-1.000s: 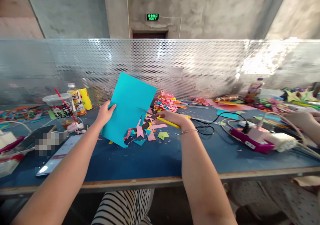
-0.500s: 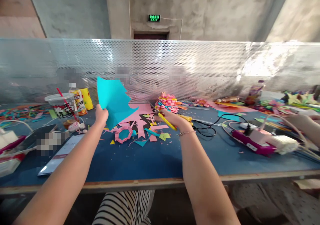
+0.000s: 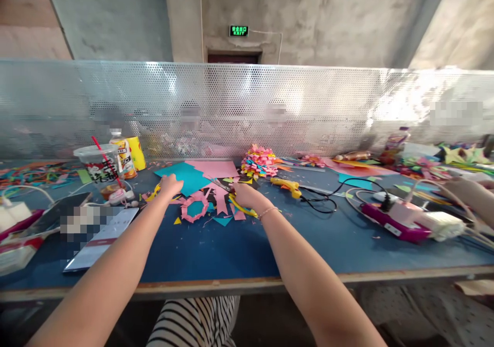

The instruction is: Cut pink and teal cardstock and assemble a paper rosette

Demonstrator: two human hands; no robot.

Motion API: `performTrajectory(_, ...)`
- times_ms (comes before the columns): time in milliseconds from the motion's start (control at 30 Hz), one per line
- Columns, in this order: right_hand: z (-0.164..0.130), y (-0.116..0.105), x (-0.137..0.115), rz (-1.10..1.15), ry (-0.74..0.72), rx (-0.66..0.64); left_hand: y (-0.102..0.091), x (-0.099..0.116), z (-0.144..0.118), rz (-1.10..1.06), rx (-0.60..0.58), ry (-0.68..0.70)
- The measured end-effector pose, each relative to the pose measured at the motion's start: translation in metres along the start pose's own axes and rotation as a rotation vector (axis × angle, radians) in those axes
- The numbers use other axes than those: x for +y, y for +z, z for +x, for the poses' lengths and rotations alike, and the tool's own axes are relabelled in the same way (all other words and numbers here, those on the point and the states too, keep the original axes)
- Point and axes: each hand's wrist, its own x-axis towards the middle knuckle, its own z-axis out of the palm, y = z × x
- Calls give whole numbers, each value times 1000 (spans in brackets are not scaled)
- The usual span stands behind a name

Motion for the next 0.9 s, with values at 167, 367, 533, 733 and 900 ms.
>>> performTrajectory(167,0,-5,-1,73,2,24,-9,21,-11,102,-29,88)
performTrajectory(367,3,-10,2,420,78,197,-19,40,-19,-101,-57,207)
performTrajectory(533,9,-4,-12,1183,28,354,-25,67,-38,-501,-405,376)
performTrajectory(733,5,-8,-36,1327,-58,509,-26,90,-59,-791,-824,314)
performTrajectory(900,2,-13,-40,1324,-68,519,-29,95,-63,-873,-839,259)
